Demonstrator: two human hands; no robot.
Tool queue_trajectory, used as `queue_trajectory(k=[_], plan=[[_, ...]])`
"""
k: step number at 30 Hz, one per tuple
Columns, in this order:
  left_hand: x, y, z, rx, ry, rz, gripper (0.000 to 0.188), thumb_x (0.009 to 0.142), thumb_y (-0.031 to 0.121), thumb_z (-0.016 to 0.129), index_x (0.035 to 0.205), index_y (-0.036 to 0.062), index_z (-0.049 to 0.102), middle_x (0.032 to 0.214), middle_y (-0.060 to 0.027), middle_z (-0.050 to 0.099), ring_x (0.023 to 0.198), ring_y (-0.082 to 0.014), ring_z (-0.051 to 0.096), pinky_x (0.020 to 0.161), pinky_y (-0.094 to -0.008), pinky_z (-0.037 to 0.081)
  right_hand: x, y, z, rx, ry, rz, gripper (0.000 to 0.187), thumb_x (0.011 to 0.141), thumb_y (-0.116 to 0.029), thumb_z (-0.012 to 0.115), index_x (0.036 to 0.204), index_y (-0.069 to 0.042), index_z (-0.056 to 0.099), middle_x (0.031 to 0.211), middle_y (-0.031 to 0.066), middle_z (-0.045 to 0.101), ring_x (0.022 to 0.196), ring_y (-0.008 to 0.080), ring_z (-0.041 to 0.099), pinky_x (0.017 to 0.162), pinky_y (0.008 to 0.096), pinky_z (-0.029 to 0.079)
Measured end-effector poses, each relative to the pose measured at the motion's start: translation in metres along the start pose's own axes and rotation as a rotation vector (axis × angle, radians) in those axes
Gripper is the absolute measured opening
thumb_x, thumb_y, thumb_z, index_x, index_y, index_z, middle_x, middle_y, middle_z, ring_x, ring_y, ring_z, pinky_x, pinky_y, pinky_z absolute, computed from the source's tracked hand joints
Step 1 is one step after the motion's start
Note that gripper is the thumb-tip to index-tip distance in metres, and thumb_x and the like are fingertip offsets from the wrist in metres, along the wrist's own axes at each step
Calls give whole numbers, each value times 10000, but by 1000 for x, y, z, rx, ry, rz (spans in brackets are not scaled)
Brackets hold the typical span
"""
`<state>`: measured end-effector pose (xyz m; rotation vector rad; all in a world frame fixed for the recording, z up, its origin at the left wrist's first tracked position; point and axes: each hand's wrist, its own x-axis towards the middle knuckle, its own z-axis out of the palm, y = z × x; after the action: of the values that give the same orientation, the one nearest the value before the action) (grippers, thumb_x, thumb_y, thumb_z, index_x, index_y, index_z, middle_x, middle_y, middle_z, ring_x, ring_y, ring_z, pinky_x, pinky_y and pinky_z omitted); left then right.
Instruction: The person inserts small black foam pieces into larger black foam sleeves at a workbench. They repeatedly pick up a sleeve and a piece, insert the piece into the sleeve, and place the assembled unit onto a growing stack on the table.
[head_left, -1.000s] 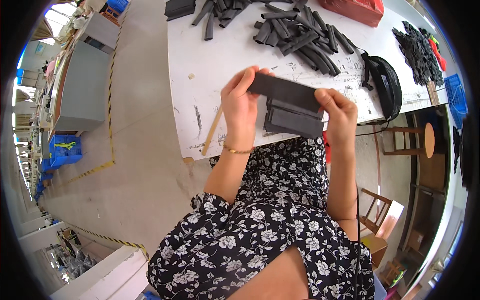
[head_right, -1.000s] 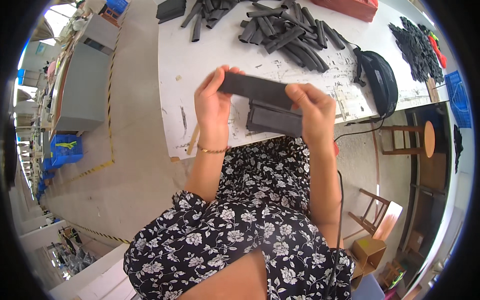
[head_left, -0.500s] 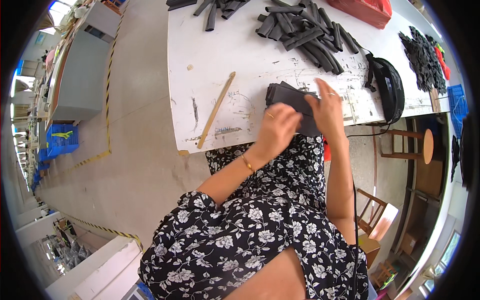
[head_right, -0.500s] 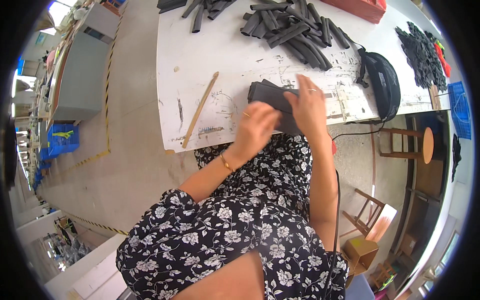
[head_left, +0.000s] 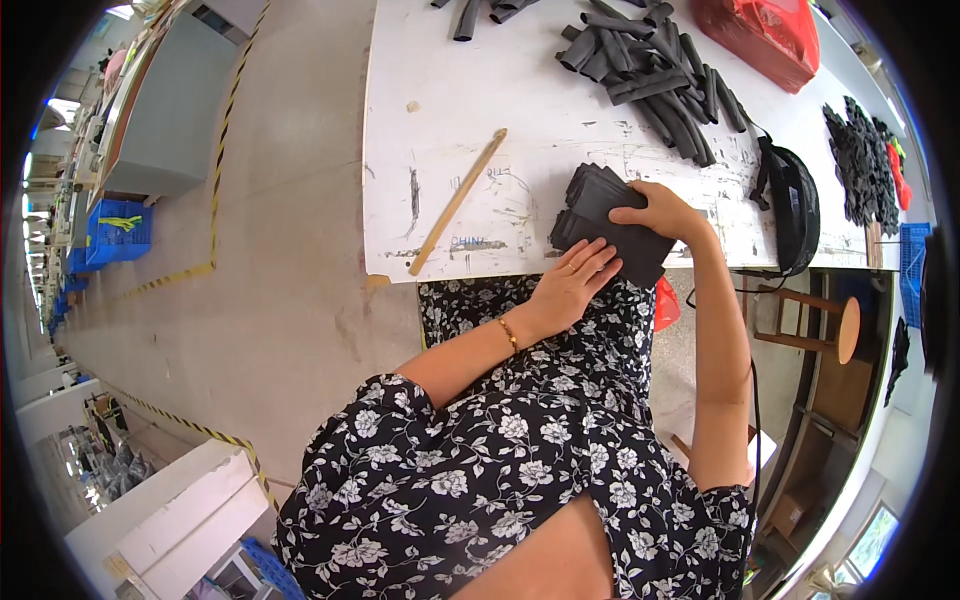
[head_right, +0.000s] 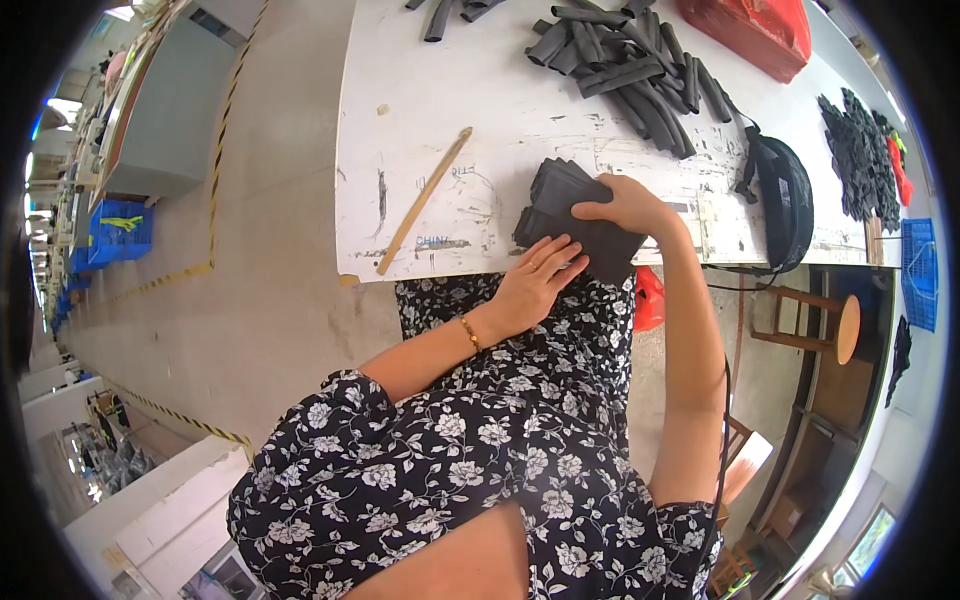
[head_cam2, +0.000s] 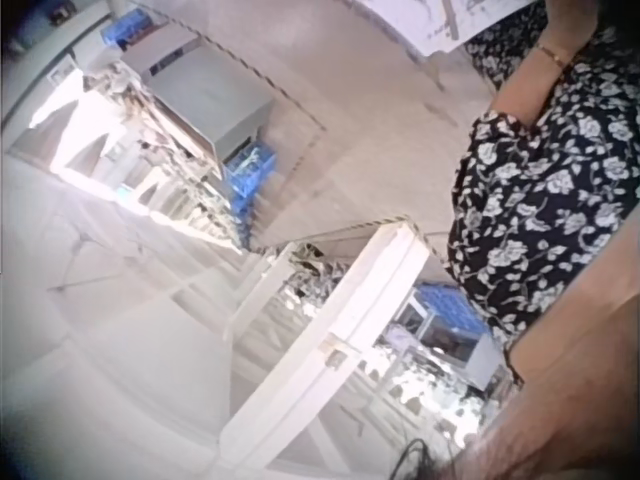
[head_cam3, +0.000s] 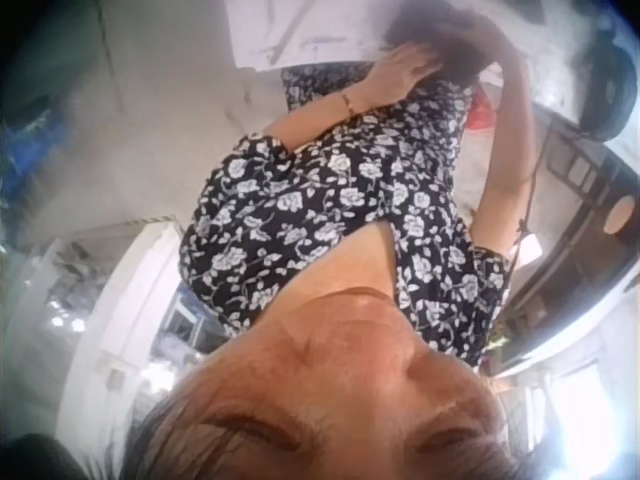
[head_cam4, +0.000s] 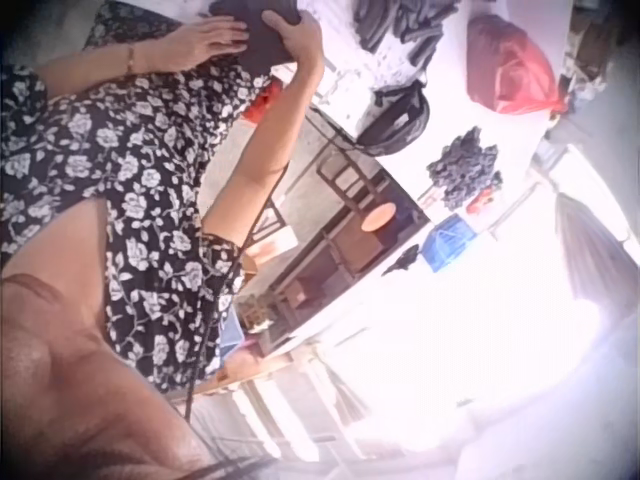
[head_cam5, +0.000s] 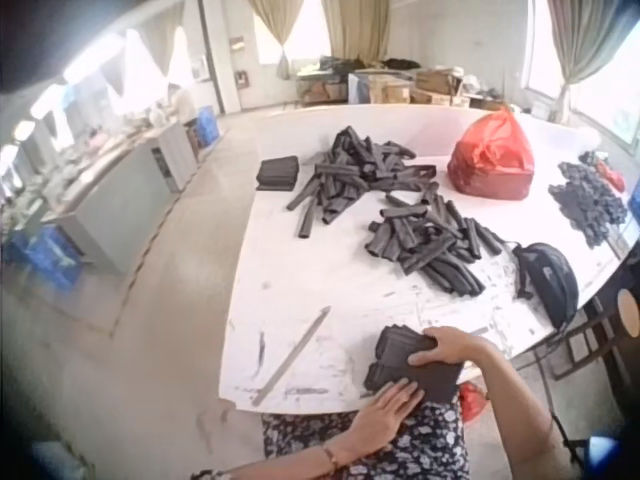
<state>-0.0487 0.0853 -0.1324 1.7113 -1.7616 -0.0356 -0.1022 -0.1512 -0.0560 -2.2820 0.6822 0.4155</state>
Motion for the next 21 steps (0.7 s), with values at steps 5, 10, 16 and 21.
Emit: queue_trajectory(k=[5, 10, 16, 21], plan=[[1, -2, -3, -26, 2, -1, 487, 845, 59, 503, 1330, 24, 527, 1391, -122, 480, 1359, -280, 386, 1165, -435, 282, -9, -2, 5, 66, 356, -37, 669, 747, -449, 776, 1164, 47, 611, 1035, 242, 673, 975, 329, 650, 874, 399, 486], [1, -4, 0, -14, 10, 0, 501, 820, 31, 539, 1320, 52, 547, 1393, -111, 477, 1362, -275, 383, 1155, -444, 301, -40, -9, -41, 275, 526, -24, 714, 762, -402, 796, 1204, 108, 565, 923, 153, 694, 817, 157, 644, 734, 315, 515], [-6, -2, 4, -45, -88, -61, 436, 820, 56, 528, 1252, 24, 582, 1303, -125, 539, 1295, -285, 449, 1136, -440, 314, -42, -28, 15, -7, -48, -62, 753, 800, -483, 722, 1366, -31, 515, 1197, 236, 635, 1114, 307, 601, 975, 371, 437], [-10, 1, -56, -458, -172, -376, 365, 871, 156, 623, 1216, 40, 611, 1284, -144, 550, 1233, -258, 510, 1068, -437, 377, -37, -39, 17, -140, -116, -47, 706, 831, -457, 690, 1399, -84, 499, 1302, 231, 553, 1185, 381, 531, 1007, 388, 419]])
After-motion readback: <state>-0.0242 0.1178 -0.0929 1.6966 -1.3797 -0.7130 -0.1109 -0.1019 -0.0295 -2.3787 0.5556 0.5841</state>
